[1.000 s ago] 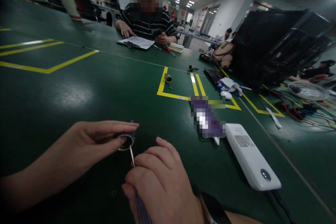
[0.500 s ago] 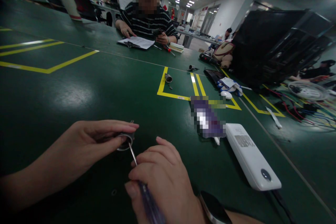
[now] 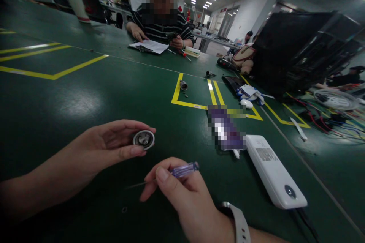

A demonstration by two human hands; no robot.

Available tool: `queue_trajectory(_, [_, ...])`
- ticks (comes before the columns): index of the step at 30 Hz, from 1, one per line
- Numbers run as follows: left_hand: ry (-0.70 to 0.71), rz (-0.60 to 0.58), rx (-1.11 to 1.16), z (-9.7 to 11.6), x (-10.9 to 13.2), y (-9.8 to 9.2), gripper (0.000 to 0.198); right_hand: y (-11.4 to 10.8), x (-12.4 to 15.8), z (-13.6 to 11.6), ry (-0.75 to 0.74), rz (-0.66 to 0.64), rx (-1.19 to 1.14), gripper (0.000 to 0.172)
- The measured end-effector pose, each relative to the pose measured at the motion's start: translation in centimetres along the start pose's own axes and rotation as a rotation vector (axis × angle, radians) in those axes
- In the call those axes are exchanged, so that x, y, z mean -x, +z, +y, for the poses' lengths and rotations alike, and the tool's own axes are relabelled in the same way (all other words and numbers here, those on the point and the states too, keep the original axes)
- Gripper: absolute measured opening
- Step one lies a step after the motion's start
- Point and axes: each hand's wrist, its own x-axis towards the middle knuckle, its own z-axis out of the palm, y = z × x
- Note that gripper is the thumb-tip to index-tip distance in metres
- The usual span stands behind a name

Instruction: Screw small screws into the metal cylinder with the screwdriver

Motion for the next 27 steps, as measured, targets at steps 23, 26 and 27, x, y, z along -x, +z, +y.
queue_trajectory(23, [-0.163,0.078,0.434,0.14,-0.31,-0.25,0.018,0.10,0.24,-0.39,-0.049,-0.045,0.342,0.021])
queue_trajectory(26, [-0.168,0.087,0.422,0.20,-0.20,-0.23,0.017,0.14,0.39,-0.20,-0.068,-0.072,0.360,0.019])
queue_trajectory(27, [-0.164,0.081,0.419,0.20,-0.16,-0.22,0.017,0.15,0.42,-0.14,-0.072,-0.077,0.378,0.018])
